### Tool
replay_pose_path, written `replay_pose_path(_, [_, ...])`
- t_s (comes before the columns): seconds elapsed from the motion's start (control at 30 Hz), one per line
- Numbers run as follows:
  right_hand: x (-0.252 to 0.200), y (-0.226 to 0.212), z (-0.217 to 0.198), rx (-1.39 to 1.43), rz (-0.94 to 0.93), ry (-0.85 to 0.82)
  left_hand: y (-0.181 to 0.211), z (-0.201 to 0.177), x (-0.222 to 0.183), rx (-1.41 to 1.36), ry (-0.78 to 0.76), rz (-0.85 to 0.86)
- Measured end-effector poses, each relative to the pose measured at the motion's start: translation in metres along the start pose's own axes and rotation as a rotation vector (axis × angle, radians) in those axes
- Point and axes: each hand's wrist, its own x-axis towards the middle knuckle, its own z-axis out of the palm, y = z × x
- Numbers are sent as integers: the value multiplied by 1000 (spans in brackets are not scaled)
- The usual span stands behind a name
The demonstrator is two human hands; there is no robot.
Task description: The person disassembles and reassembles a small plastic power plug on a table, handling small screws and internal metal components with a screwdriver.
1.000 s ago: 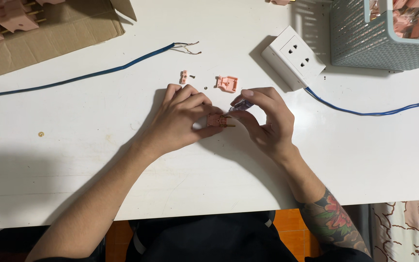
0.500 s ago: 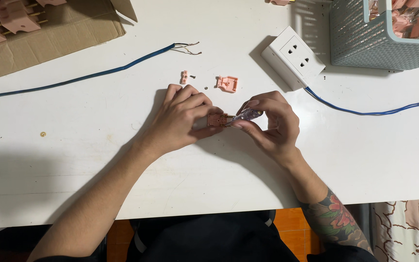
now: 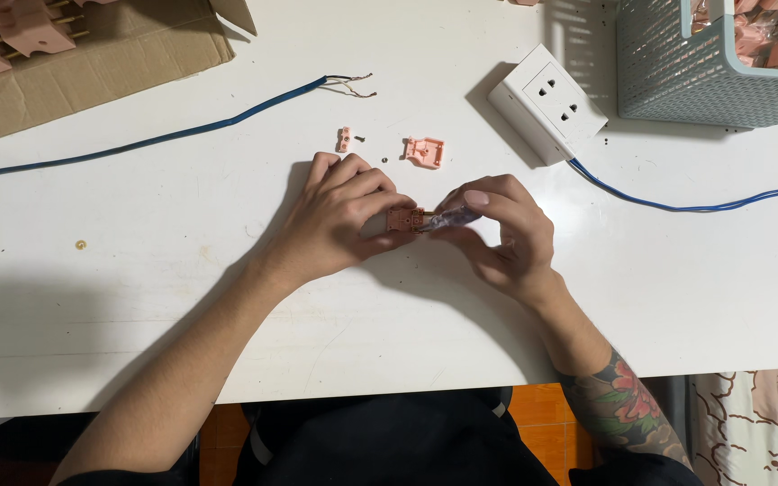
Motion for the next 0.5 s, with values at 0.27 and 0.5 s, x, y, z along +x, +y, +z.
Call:
replay_pose_path(0.27, [14, -12, 3, -47, -66, -36, 1, 1, 0, 33, 16, 14])
replay_pose_path(0.5, [22, -15, 4, -45, -66, -8, 3, 0, 1, 42, 17, 4])
